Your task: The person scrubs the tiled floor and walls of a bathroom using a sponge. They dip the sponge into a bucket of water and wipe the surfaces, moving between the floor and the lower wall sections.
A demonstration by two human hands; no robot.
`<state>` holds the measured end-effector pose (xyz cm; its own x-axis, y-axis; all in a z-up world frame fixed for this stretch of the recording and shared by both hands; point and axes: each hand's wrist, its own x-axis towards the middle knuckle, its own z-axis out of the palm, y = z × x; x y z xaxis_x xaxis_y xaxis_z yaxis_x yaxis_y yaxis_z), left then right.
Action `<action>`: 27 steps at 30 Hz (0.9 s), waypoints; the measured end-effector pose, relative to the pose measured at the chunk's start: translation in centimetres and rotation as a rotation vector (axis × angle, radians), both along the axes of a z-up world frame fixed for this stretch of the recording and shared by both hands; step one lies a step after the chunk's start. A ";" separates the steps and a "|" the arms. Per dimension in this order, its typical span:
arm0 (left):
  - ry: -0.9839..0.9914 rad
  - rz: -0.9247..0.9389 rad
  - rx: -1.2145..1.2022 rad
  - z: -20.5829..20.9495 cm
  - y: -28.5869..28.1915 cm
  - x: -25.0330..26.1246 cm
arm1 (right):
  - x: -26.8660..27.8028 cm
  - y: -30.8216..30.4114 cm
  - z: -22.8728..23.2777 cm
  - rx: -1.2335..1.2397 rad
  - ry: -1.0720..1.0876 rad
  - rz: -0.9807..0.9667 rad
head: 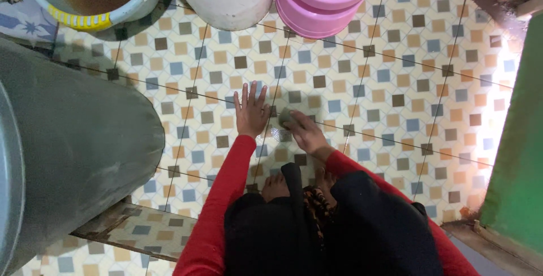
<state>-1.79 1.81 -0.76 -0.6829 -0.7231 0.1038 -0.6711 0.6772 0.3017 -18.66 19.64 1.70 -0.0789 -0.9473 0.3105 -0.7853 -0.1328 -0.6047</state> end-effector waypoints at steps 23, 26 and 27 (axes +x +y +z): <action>0.010 0.007 0.008 0.2 0.1 -0.1 | -4.4 -0.1 -1.4 -0.053 0.061 -0.084; -0.012 0.011 0.029 0.3 0.0 -0.1 | -1.7 -0.1 -0.4 0.222 0.036 0.073; -0.006 0.011 0.030 0.4 0.0 -0.1 | -2.4 -0.3 0.3 0.127 -0.026 0.102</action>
